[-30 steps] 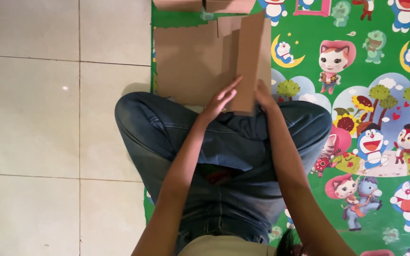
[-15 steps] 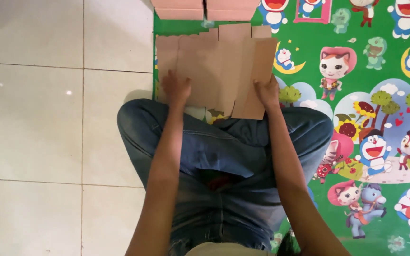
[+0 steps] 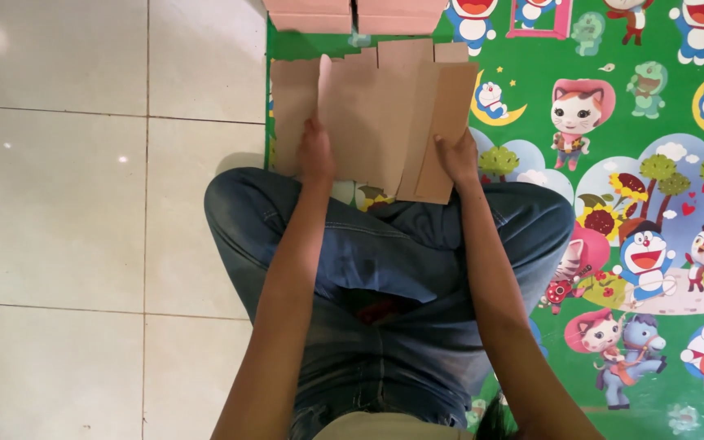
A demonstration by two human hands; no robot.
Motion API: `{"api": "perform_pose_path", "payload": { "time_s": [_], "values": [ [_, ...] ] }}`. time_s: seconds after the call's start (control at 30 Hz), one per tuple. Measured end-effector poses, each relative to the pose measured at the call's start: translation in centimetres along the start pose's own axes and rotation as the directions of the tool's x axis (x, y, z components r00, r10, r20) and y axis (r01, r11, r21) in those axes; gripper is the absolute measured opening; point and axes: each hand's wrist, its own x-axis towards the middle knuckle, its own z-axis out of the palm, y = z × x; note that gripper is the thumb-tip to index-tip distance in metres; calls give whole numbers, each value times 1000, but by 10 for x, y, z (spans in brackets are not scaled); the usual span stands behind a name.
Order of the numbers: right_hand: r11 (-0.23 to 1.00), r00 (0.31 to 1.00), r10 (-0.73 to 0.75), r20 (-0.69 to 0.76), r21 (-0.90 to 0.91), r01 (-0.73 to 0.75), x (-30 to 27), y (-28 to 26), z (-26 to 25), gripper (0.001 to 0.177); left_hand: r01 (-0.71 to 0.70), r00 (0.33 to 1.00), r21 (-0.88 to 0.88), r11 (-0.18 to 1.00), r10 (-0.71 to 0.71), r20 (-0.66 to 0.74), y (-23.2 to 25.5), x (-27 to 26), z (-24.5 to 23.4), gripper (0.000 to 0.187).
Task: The person folds flat cardboard templates into small boxes by hand, unfolding each template, then tucking in the flaps to form a box, and finally stacking the completed boxes. The person occasionally presses and wipes the cardboard during the process.
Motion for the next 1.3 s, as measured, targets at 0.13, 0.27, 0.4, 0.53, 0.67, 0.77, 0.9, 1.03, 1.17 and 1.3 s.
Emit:
{"api": "perform_pose_path", "payload": {
  "time_s": [0.13,0.27,0.4,0.53,0.67,0.77,0.9,1.03,1.17,1.3],
  "values": [
    [1000,1000,2,9,21,-2,2,2,2,46,-204,978,110,973,197,71,17,-10,-19,32],
    [1000,1000,9,12,21,-9,2,3,1,46,-269,930,-38,962,270,249,11,0,-2,28],
    [1000,1000,-19,14,24,19,-4,1,1,46,-293,907,-257,921,353,232,-57,34,28,34],
    [1000,999,-11,36,-8,11,-2,-7,-3,55,-632,750,-131,763,646,141,-100,68,45,94],
    [1000,999,20,28,-6,-20,-4,-10,0,54,-553,730,-156,819,566,383,-86,72,0,123],
    [998,997,68,28,-16,-68,-3,-9,2,58,-525,677,-266,809,586,446,-79,79,-10,132],
    [996,996,86,28,-21,-85,-1,-6,2,57,-612,613,-188,769,610,502,-85,84,6,135],
    [996,996,90,21,-8,-89,-1,-9,3,58,-671,627,-115,733,643,440,-82,88,33,142],
    [996,996,91,16,-1,-91,3,-2,4,58,-751,655,43,659,735,176,-54,80,20,55],
    [995,995,98,15,25,-98,-12,-29,-2,56,-721,691,65,690,723,-9,-64,73,61,26]
  ]
}}
